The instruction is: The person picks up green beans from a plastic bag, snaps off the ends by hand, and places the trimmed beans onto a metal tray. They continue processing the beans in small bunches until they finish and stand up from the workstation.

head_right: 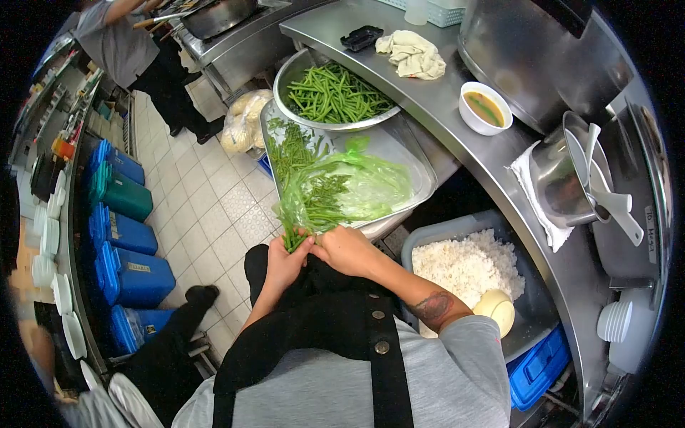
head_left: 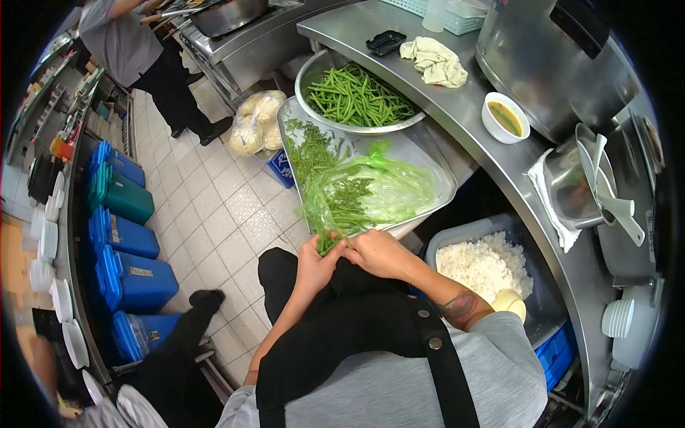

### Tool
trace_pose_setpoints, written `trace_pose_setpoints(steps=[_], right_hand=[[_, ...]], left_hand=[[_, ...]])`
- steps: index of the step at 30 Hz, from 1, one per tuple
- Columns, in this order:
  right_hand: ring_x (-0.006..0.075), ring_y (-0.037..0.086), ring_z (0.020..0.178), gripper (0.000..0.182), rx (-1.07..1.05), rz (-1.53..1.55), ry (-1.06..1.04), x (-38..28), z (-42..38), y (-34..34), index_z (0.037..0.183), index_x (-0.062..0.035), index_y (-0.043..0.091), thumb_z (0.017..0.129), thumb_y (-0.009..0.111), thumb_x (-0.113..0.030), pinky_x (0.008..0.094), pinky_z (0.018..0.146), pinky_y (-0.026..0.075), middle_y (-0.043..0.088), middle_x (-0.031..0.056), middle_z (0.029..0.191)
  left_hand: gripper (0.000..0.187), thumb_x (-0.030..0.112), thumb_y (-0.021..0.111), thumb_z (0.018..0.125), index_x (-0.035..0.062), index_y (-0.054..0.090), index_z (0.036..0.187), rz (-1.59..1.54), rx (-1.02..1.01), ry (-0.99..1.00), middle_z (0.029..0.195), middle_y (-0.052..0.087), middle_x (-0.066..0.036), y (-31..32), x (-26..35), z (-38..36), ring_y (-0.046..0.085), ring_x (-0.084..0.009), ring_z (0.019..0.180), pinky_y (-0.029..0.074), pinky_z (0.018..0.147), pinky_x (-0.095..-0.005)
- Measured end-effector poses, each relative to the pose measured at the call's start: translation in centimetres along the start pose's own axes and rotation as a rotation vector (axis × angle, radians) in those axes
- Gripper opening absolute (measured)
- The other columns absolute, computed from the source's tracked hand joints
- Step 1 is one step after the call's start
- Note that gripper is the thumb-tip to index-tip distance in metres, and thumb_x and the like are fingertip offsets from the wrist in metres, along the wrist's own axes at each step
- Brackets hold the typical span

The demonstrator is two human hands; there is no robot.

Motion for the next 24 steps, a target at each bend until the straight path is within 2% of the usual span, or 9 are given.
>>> trace_pose_setpoints(steps=[3,6,9,10,12,15,18,21,24], right_hand=[[0.038,0.061,0.067,0.026,0.087,0.176,-0.084,-0.7,-0.1,-0.1,0.082,-0.0006,0.066,0.089,0.057,-0.024,0.0438,0.062,0.048,0.062,0.0215,0.071],[0.0366,0.062,0.071,0.021,0.07,0.27,-0.091,-0.1,0.1,-0.1,0.085,-0.0001,0.065,0.087,0.057,-0.019,0.0414,0.064,0.048,0.062,0.0208,0.075],[0.0386,0.061,0.073,0.023,0.175,0.281,-0.017,1.5,0.4,-1.7,0.086,-0.0001,0.065,0.086,0.057,-0.021,0.0436,0.069,0.049,0.063,0.0214,0.077],[0.0384,0.061,0.076,0.019,0.301,0.209,-0.02,2.2,0.6,-2.6,0.089,0.0,0.064,0.084,0.06,-0.018,0.0433,0.07,0.049,0.062,0.0206,0.083],[0.0385,0.06,0.079,0.017,0.573,-0.001,0.13,2.6,0.5,-4.8,0.095,-0.0013,0.064,0.081,0.062,-0.013,0.0437,0.071,0.049,0.06,0.0181,0.089],[0.0343,0.06,0.082,0.021,0.674,-0.122,0.145,2.5,1.0,-5.9,0.099,-0.0036,0.062,0.079,0.065,-0.009,0.0418,0.069,0.049,0.057,0.0136,0.088],[0.0347,0.062,0.078,0.016,0.38,-0.17,-0.015,4.1,2.8,-2.9,0.094,-0.0044,0.062,0.078,0.063,-0.009,0.0428,0.07,0.05,0.057,0.0152,0.088],[0.0332,0.062,0.077,0.013,0.334,-0.202,-0.041,4.7,4.2,-1.0,0.089,-0.0052,0.061,0.077,0.062,-0.01,0.0421,0.069,0.051,0.058,0.0145,0.087],[0.0326,0.062,0.076,0.01,0.324,-0.225,0.045,6.5,5.0,0.1,0.086,-0.0059,0.06,0.077,0.061,-0.011,0.0419,0.067,0.051,0.059,0.0133,0.084]], left_hand=[[0.009,0.01,0.063,0.087,0.0009,0.062,0.089,-0.164,-0.017,-0.029,0.063,0.057,0.001,-0.1,0.5,-0.1,0.047,-0.0042,0.048,0.037,0.044,-0.0207],[0.009,0.01,0.063,0.088,0.0015,0.062,0.087,-0.215,0.022,-0.01,0.06,0.055,0.001,-0.3,0.7,0.0,0.046,-0.0052,0.045,0.036,0.042,-0.0211],[0.009,0.01,0.063,0.089,0.0019,0.061,0.087,-0.21,0.048,-0.046,0.058,0.053,0.002,-0.5,0.3,0.3,0.045,-0.0049,0.045,0.036,0.041,-0.0214],[0.009,0.011,0.063,0.088,0.002,0.061,0.087,-0.221,0.055,-0.048,0.057,0.052,0.002,-0.6,0.4,0.3,0.045,-0.0049,0.044,0.036,0.041,-0.0213],[0.01,0.011,0.064,0.088,0.0021,0.06,0.087,-0.244,0.068,-0.05,0.056,0.051,0.002,-0.6,0.4,0.2,0.044,-0.0051,0.044,0.035,0.041,-0.0213],[0.011,0.012,0.064,0.088,0.0021,0.06,0.087,-0.257,0.058,-0.048,0.057,0.051,0.002,-0.6,0.0,0.3,0.045,-0.0052,0.044,0.035,0.041,-0.0214],[0.011,0.012,0.065,0.088,0.002,0.059,0.088,-0.259,0.045,-0.076,0.058,0.052,0.002,-0.3,-0.7,0.4,0.045,-0.0053,0.044,0.035,0.041,-0.0213],[0.011,0.011,0.065,0.087,0.0023,0.059,0.088,-0.228,0.018,-0.081,0.059,0.053,0.001,-0.4,-0.7,0.3,0.046,-0.0055,0.045,0.036,0.041,-0.0213],[0.011,0.011,0.065,0.087,0.0023,0.058,0.089,-0.258,0.036,-0.089,0.059,0.053,0.001,-0.7,-0.9,0.2,0.046,-0.0058,0.045,0.036,0.041,-0.0214]])
Point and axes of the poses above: each hand's wrist, its own z-axis towards the middle knuckle, its own y-axis out of the palm, x = y × z, the point moved 4 cm from there along z, towards the middle knuckle
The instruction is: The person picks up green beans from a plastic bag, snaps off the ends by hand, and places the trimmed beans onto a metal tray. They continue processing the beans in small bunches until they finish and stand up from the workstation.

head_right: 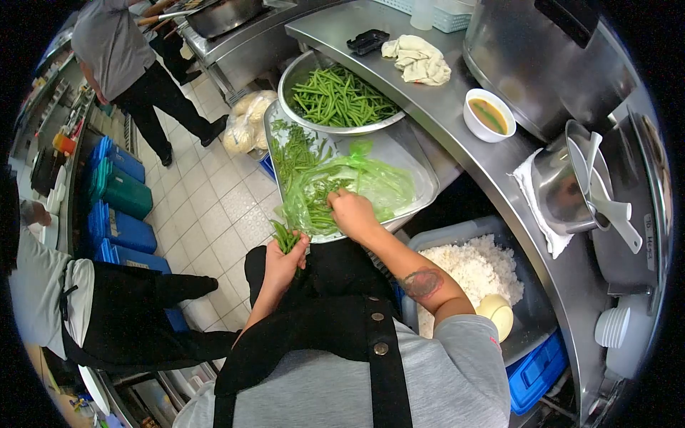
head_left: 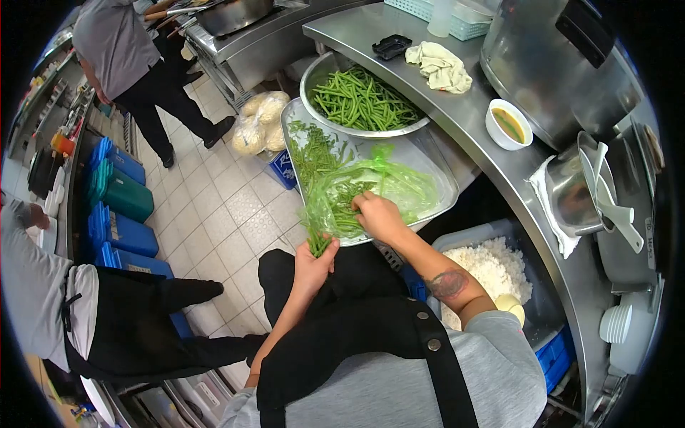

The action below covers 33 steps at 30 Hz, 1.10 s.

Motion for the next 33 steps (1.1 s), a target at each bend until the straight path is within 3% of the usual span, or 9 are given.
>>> trace_pose_setpoints(steps=[6,9,12,15,22,27,30,33], right_hand=[[0.0321,0.061,0.08,0.013,0.115,-0.008,0.169,1.1,-0.5,-1.3,0.088,-0.007,0.059,0.076,0.064,-0.011,0.042,0.069,0.049,0.058,0.0107,0.088],[0.0318,0.059,0.086,0.015,0.362,-0.122,0.172,0.9,-0.6,-3.4,0.089,-0.008,0.06,0.076,0.065,-0.011,0.042,0.073,0.048,0.056,0.0093,0.089],[0.0305,0.055,0.091,0.016,0.324,0.029,0.034,0.1,-0.7,-3.0,0.091,-0.0074,0.06,0.076,0.063,-0.009,0.0438,0.075,0.046,0.052,0.0099,0.087],[0.0291,0.056,0.093,0.014,0.094,-0.045,-0.022,-0.4,-0.8,-1.1,0.088,-0.0078,0.063,0.075,0.065,-0.011,0.0425,0.076,0.045,0.054,0.0103,0.089],[0.0292,0.059,0.09,0.013,0.028,-0.181,0.058,0.4,-0.5,-0.5,0.084,-0.0054,0.064,0.075,0.065,-0.015,0.044,0.076,0.046,0.059,0.0118,0.089],[0.0325,0.059,0.084,0.017,0.124,0.012,0.097,1.0,-0.7,-1.1,0.09,-0.0034,0.06,0.077,0.064,-0.014,0.0436,0.072,0.047,0.059,0.014,0.087],[0.0336,0.06,0.08,0.019,0.319,0.157,0.159,0.9,-0.6,-3.2,0.092,-0.0032,0.058,0.078,0.064,-0.013,0.0429,0.071,0.048,0.058,0.0141,0.084],[0.0342,0.06,0.076,0.014,0.455,0.068,0.108,0.5,-0.7,-4.3,0.088,-0.004,0.059,0.078,0.064,-0.013,0.0435,0.069,0.048,0.059,0.0142,0.081]], left_hand=[[0.01,0.01,0.064,0.088,0.0025,0.058,0.089,-0.023,0.002,-0.005,0.06,0.053,0.001,-0.1,-0.3,0.0,0.046,-0.0059,0.045,0.036,0.041,-0.0215],[0.009,0.009,0.064,0.088,0.0026,0.058,0.089,-0.031,-0.004,-0.016,0.061,0.053,0.001,0.0,-0.2,0.0,0.046,-0.0059,0.045,0.036,0.041,-0.0215],[0.01,0.01,0.064,0.087,0.0027,0.057,0.089,-0.047,-0.009,-0.021,0.061,0.053,0.001,0.2,-0.3,0.1,0.046,-0.0059,0.045,0.036,0.041,-0.0216],[0.01,0.01,0.064,0.087,0.0028,0.057,0.089,-0.043,-0.023,-0.024,0.061,0.053,0.001,0.1,-0.1,0.1,0.046,-0.0059,0.045,0.036,0.041,-0.0215],[0.011,0.011,0.065,0.087,0.003,0.057,0.088,-0.045,0.025,-0.018,0.058,0.052,0.001,-0.4,-0.1,0.0,0.046,-0.0062,0.044,0.036,0.041,-0.0216],[0.011,0.012,0.065,0.087,0.0031,0.058,0.087,-0.007,0.008,-0.023,0.057,0.051,0.001,-0.2,0.0,0.0,0.046,-0.0061,0.043,0.036,0.041,-0.0214],[0.011,0.012,0.064,0.088,0.0032,0.058,0.086,-0.014,0.001,-0.021,0.057,0.051,0.002,-0.2,-0.1,0.0,0.046,-0.0059,0.043,0.036,0.041,-0.0213],[0.011,0.012,0.064,0.088,0.0033,0.058,0.087,-0.022,-0.012,-0.022,0.057,0.051,0.002,-0.2,-0.2,0.0,0.046,-0.0058,0.043,0.036,0.041,-0.0213]])
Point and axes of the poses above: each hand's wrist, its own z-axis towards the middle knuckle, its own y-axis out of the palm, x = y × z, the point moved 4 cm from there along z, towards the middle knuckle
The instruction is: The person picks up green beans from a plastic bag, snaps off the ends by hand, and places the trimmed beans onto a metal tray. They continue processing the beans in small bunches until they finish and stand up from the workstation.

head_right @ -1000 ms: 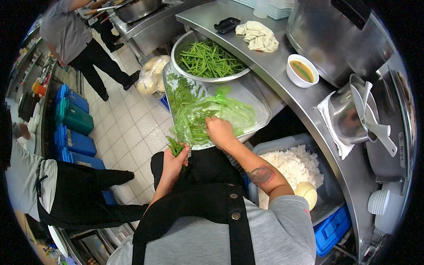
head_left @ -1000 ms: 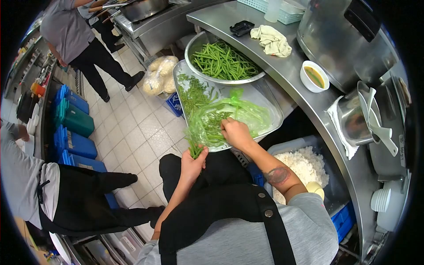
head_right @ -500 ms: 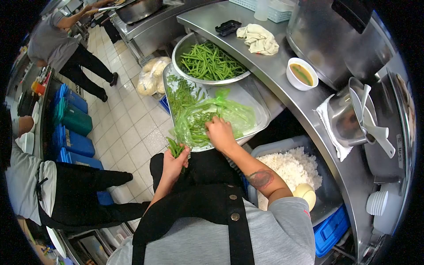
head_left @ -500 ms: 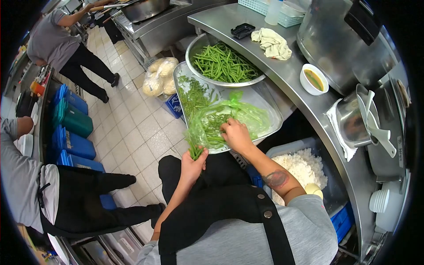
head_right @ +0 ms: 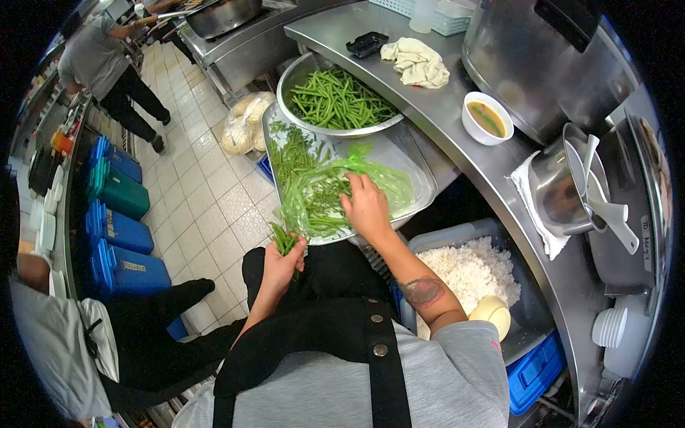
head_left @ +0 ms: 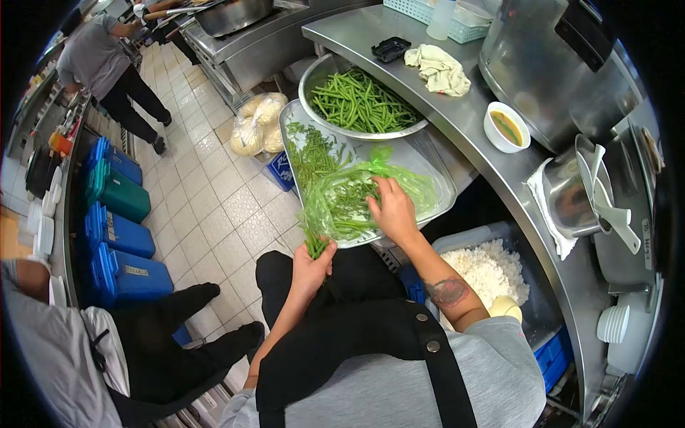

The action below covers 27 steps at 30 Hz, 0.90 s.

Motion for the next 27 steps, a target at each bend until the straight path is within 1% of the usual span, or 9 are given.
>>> trace_pose_setpoints(steps=[3,6,9,12,15,18,21,24,27], right_hand=[[0.0341,0.061,0.076,0.012,-0.303,0.004,-0.076,0.8,-1.0,1.3,0.083,-0.0047,0.06,0.077,0.065,-0.014,0.0432,0.068,0.049,0.06,0.0137,0.082],[0.0331,0.061,0.078,0.013,-0.55,0.038,-0.108,0.3,-2.3,2.8,0.08,-0.0047,0.061,0.075,0.067,-0.015,0.0423,0.069,0.049,0.061,0.0126,0.084],[0.0322,0.062,0.081,0.016,-0.613,0.056,-0.053,-0.1,-2.0,2.5,0.082,-0.0054,0.062,0.073,0.068,-0.017,0.0413,0.072,0.05,0.061,0.0113,0.085],[0.0324,0.062,0.081,0.017,-0.601,0.09,-0.105,-0.1,-1.9,2.0,0.084,-0.0059,0.063,0.073,0.068,-0.018,0.0415,0.072,0.05,0.062,0.0118,0.086],[0.0303,0.062,0.081,0.021,-0.61,0.047,-0.141,0.1,-2.1,2.2,0.091,-0.005,0.064,0.072,0.067,-0.014,0.0402,0.071,0.05,0.062,0.0102,0.086],[0.0308,0.062,0.082,0.018,-0.6,0.026,-0.143,0.2,-2.1,2.3,0.09,-0.0047,0.064,0.073,0.062,-0.011,0.0402,0.072,0.05,0.062,0.011,0.086],[0.0314,0.062,0.08,0.018,-0.577,0.046,-0.12,0.5,-2.1,2.7,0.089,-0.0041,0.064,0.073,0.058,-0.009,0.0402,0.071,0.05,0.063,0.0122,0.085],[0.0349,0.061,0.08,0.015,-0.558,0.08,-0.078,0.7,-2.0,2.7,0.087,-0.0051,0.064,0.074,0.057,-0.009,0.0431,0.072,0.05,0.061,0.015,0.085],[0.0349,0.061,0.078,0.013,-0.486,0.088,-0.02,0.6,-1.9,2.2,0.088,-0.0049,0.063,0.078,0.057,-0.01,0.0433,0.071,0.049,0.061,0.0153,0.086]], left_hand=[[0.01,0.012,0.064,0.088,0.0033,0.058,0.087,0.008,0.004,-0.007,0.057,0.051,0.002,0.0,-0.2,0.1,0.045,-0.0056,0.043,0.035,0.041,-0.0212],[0.01,0.012,0.064,0.088,0.0034,0.058,0.087,0.02,0.004,-0.016,0.057,0.051,0.002,0.0,-0.2,0.1,0.045,-0.0056,0.043,0.035,0.041,-0.0212],[0.01,0.012,0.063,0.088,0.0035,0.059,0.087,0.011,-0.002,-0.033,0.057,0.051,0.002,0.1,-0.1,0.0,0.045,-0.0054,0.043,0.035,0.041,-0.0212],[0.009,0.012,0.063,0.088,0.0036,0.059,0.086,0.009,-0.009,-0.031,0.057,0.051,0.003,0.1,-0.1,0.0,0.044,-0.0053,0.044,0.036,0.042,-0.0213],[0.01,0.012,0.063,0.088,0.0035,0.059,0.086,0.007,-0.014,-0.029,0.056,0.05,0.003,0.1,-0.2,0.0,0.044,-0.0052,0.044,0.036,0.042,-0.0215],[0.01,0.012,0.063,0.089,0.0034,0.059,0.086,0.013,-0.015,-0.049,0.056,0.05,0.002,0.1,-0.3,0.0,0.044,-0.0052,0.044,0.036,0.042,-0.0217],[0.01,0.012,0.063,0.089,0.0032,0.059,0.086,0.012,-0.017,-0.043,0.056,0.05,0.002,0.1,-0.3,0.1,0.044,-0.0053,0.044,0.036,0.042,-0.0219],[0.011,0.012,0.063,0.089,0.0031,0.058,0.086,0.023,-0.019,-0.043,0.056,0.05,0.002,0.0,-0.5,0.1,0.044,-0.0056,0.044,0.036,0.042,-0.022],[0.011,0.012,0.063,0.089,0.0029,0.058,0.086,0.017,-0.02,-0.044,0.056,0.05,0.002,-0.1,-0.6,0.1,0.044,-0.0058,0.043,0.036,0.042,-0.0221]])
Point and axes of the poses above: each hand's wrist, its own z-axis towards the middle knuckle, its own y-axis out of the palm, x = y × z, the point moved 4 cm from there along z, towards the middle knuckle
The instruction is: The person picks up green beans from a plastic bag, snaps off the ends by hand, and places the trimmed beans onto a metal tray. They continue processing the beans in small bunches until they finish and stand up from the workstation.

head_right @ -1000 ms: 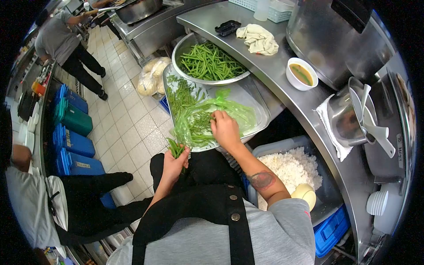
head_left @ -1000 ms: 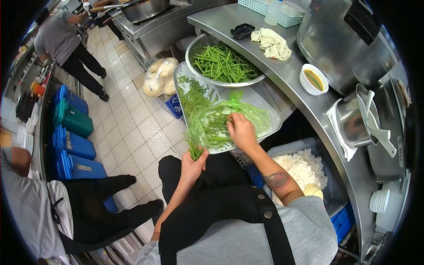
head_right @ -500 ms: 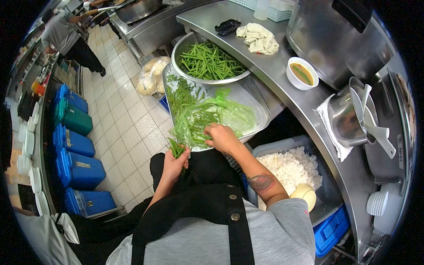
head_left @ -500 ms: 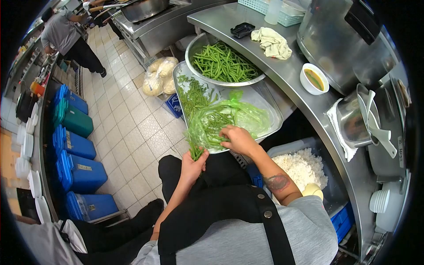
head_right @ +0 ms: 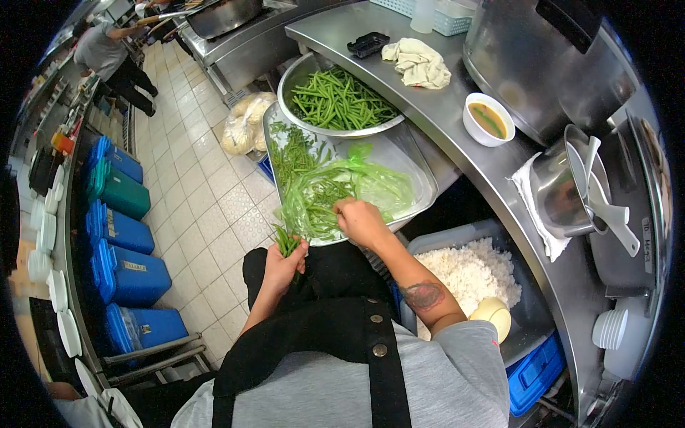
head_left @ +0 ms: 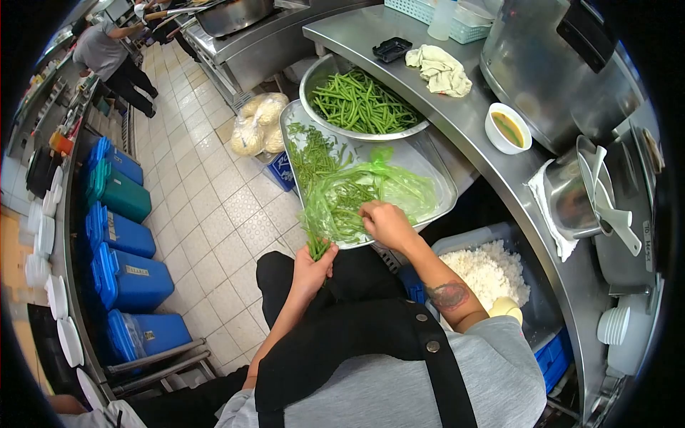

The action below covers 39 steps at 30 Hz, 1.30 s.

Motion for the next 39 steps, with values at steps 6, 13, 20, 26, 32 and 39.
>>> trace_pose_setpoints(steps=[6,13,20,26,32,39], right_hand=[[0.0345,0.061,0.078,0.013,0.24,0.127,-0.02,-0.7,0.5,-1.8,0.092,-0.0044,0.061,0.081,0.059,-0.009,0.0424,0.07,0.049,0.061,0.0152,0.087],[0.0348,0.061,0.077,0.015,0.212,0.042,0.036,0.2,0.5,-1.1,0.095,-0.0044,0.06,0.08,0.06,-0.008,0.0426,0.069,0.049,0.06,0.0152,0.086],[0.0323,0.061,0.083,0.019,0.232,-0.195,-0.028,0.1,0.3,-0.8,0.096,-0.006,0.06,0.078,0.064,-0.01,0.0428,0.072,0.048,0.058,0.014,0.089],[0.0326,0.06,0.082,0.016,0.252,-0.2,-0.042,-1.6,-0.2,-0.4,0.093,-0.0054,0.061,0.077,0.063,-0.008,0.043,0.073,0.048,0.058,0.0137,0.085],[0.0296,0.058,0.09,0.018,0.205,-0.017,0.058,0.5,0.2,-0.3,0.095,-0.005,0.062,0.077,0.061,-0.005,0.0436,0.077,0.045,0.057,0.0097,0.09],[0.0262,0.052,0.097,0.022,0.326,-0.14,-0.138,-2.2,-0.1,-1.3,0.097,-0.0074,0.062,0.076,0.064,-0.008,0.0395,0.079,0.039,0.055,0.0072,0.096]], left_hand=[[0.01,0.012,0.062,0.089,0.0027,0.058,0.087,0.008,-0.006,-0.018,0.055,0.05,0.002,0.0,-0.2,0.1,0.044,-0.006,0.043,0.036,0.042,-0.0222],[0.009,0.011,0.062,0.089,0.0024,0.059,0.087,-0.01,-0.008,-0.008,0.055,0.05,0.002,0.1,-0.2,0.1,0.044,-0.0058,0.043,0.036,0.042,-0.0222],[0.009,0.011,0.062,0.089,0.0027,0.059,0.087,-0.015,-0.012,-0.014,0.056,0.05,0.002,0.0,-0.2,0.2,0.044,-0.0059,0.043,0.037,0.042,-0.0223],[0.01,0.012,0.062,0.089,0.0025,0.058,0.086,-0.03,-0.011,-0.017,0.055,0.05,0.002,0.0,-0.4,0.2,0.044,-0.0062,0.043,0.037,0.042,-0.0225],[0.012,0.013,0.063,0.089,0.0023,0.058,0.087,0.005,-0.014,-0.001,0.055,0.05,0.002,-0.3,-0.4,0.2,0.045,-0.0063,0.044,0.036,0.042,-0.0228],[0.013,0.014,0.063,0.089,0.0022,0.058,0.088,0.01,-0.02,-0.012,0.056,0.051,0.002,0.0,-0.5,0.2,0.045,-0.0062,0.045,0.037,0.042,-0.0224]])
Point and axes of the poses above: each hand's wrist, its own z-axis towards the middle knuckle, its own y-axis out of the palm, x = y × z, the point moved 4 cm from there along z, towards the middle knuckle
